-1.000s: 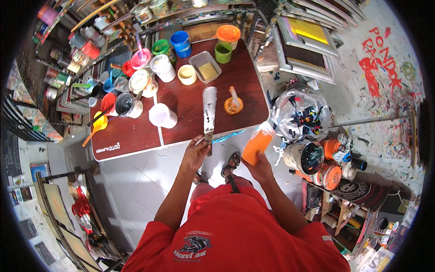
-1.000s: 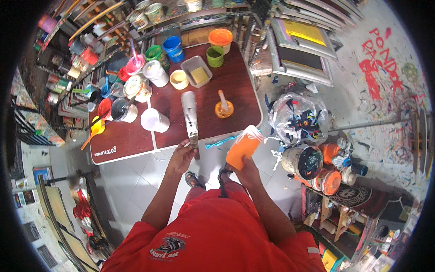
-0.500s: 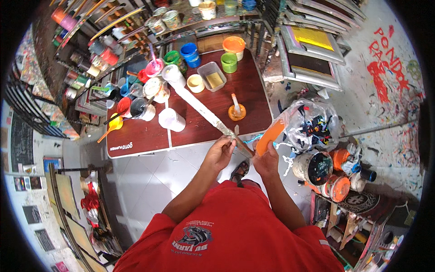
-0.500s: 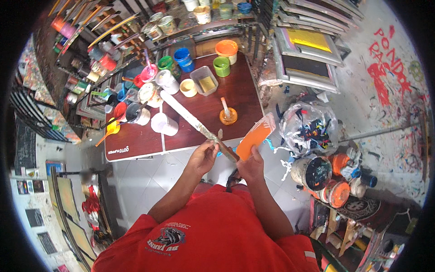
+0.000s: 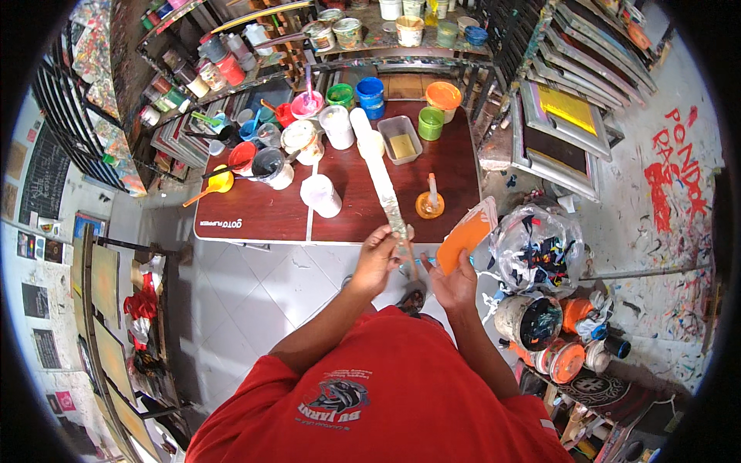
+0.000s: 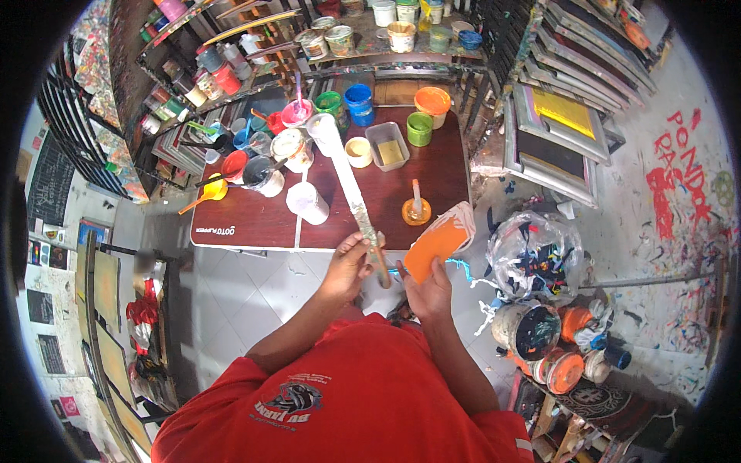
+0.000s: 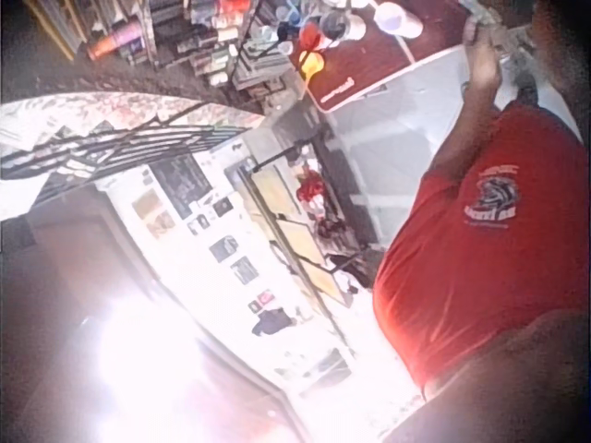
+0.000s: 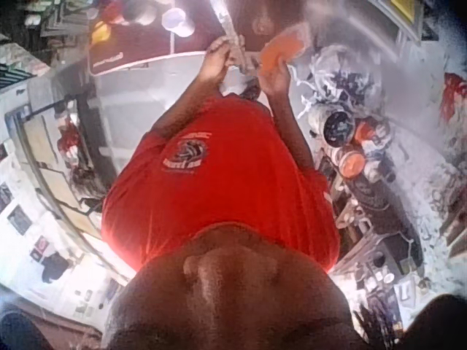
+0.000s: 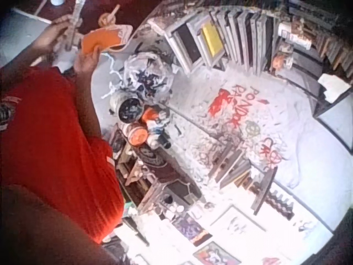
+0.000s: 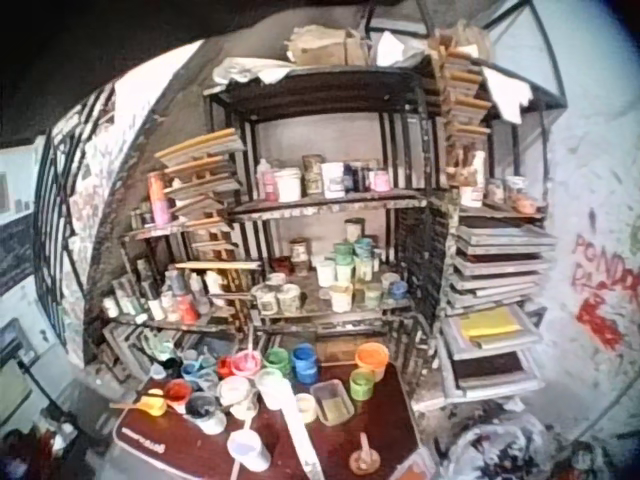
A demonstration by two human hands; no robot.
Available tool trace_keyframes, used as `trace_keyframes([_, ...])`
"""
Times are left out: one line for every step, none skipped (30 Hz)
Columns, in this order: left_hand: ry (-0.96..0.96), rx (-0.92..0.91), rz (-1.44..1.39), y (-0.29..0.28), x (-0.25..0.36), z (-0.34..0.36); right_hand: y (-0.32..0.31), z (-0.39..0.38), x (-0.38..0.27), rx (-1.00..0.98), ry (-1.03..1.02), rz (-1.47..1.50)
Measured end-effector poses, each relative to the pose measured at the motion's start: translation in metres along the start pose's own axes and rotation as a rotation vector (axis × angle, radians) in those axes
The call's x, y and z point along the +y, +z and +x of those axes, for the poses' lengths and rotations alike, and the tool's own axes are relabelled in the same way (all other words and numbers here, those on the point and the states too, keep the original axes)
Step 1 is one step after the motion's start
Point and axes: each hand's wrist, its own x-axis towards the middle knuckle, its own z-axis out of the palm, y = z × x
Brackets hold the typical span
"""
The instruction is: The person scrapes orange ink off a spatula onto a small board, then picks up a squeegee and a screen frame before transferring yellow ink from a tub onto the board.
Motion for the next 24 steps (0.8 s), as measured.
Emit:
trace_keyframes([-0.002,0.052,0.07,-0.011,0.01,-0.006,-0.002,0.0,0.0,0.01,-0.008,0.011])
trace_keyframes([0.064,-0.048,0.147,-0.046,0.007,-0.001,-0.005,0.0,-0.001,0.021,-0.017,0.023])
trace_keyframes([0.125,0.115,0.22,-0.052,0.018,-0.012,-0.008,0.0,-0.003,0.034,-0.03,0.036])
trace_keyframes([0.151,0.153,0.286,-0.088,0.013,-0.008,-0.01,-0.002,-0.003,0.021,-0.044,0.037])
trace_keyframes([0.202,0.195,0.386,-0.116,0.017,-0.013,-0.012,-0.004,-0.005,0.043,-0.071,-0.013])
trace_keyframes([0.334,0.157,0.591,-0.147,0.021,-0.017,-0.013,-0.008,-0.006,0.067,-0.101,-0.061])
trace_keyframes([0.332,0.19,0.617,-0.166,0.03,-0.024,-0.013,-0.011,-0.007,0.092,-0.135,-0.113])
trace_keyframes([0.315,0.224,0.674,-0.181,0.042,-0.032,-0.008,-0.016,-0.008,0.211,-0.156,-0.09])
trace_keyframes([0.392,0.218,0.786,-0.211,0.046,-0.035,-0.01,-0.021,-0.008,0.223,-0.171,-0.102])
trace_keyframes([0.345,0.232,0.832,-0.218,0.064,-0.043,-0.014,-0.026,-0.01,0.241,-0.192,-0.113])
trace_keyframes([0.336,0.26,0.847,-0.221,0.079,-0.049,-0.018,-0.028,-0.009,0.26,-0.213,-0.123])
trace_keyframes([0.312,0.262,0.87,-0.232,0.093,-0.055,-0.005,-0.029,-0.004,0.353,-0.224,-0.184])
trace_keyframes([0.288,0.262,0.894,-0.241,0.106,-0.059,-0.007,-0.03,-0.001,0.366,-0.237,-0.171])
trace_keyframes([0.267,0.265,0.924,-0.246,0.118,-0.06,-0.012,-0.032,0.001,0.379,-0.25,-0.159])
trace_keyframes([0.245,0.272,0.953,-0.249,0.131,-0.062,-0.014,-0.033,0.005,0.392,-0.258,-0.148])
trace_keyframes([0.223,0.28,0.982,-0.25,0.142,-0.062,-0.011,-0.032,0.011,0.406,-0.27,-0.144])
trace_keyframes([0.252,0.267,1.107,-0.252,0.153,-0.062,-0.008,-0.031,0.017,0.421,-0.283,-0.141])
trace_keyframes([0.282,0.255,1.233,-0.253,0.163,-0.061,-0.006,-0.029,0.022,0.435,-0.294,-0.136])
trace_keyframes([0.311,0.241,1.359,-0.255,0.173,-0.06,-0.003,-0.027,0.028,0.432,-0.302,-0.147])
trace_keyframes([0.322,0.243,1.352,-0.256,0.181,-0.059,0.0,-0.024,0.033,0.428,-0.309,-0.159])
trace_keyframes([0.333,0.244,1.346,-0.258,0.189,-0.059,0.003,-0.022,0.038,0.426,-0.317,-0.169])
trace_keyframes([0.343,0.245,1.34,-0.261,0.196,-0.058,0.006,-0.02,0.043,0.427,-0.321,-0.175])
trace_keyframes([0.347,0.228,1.39,-0.266,0.202,-0.056,0.01,-0.018,0.048,0.429,-0.325,-0.181])
trace_keyframes([0.351,0.209,1.439,-0.271,0.21,-0.055,0.013,-0.017,0.053,0.43,-0.329,-0.188])
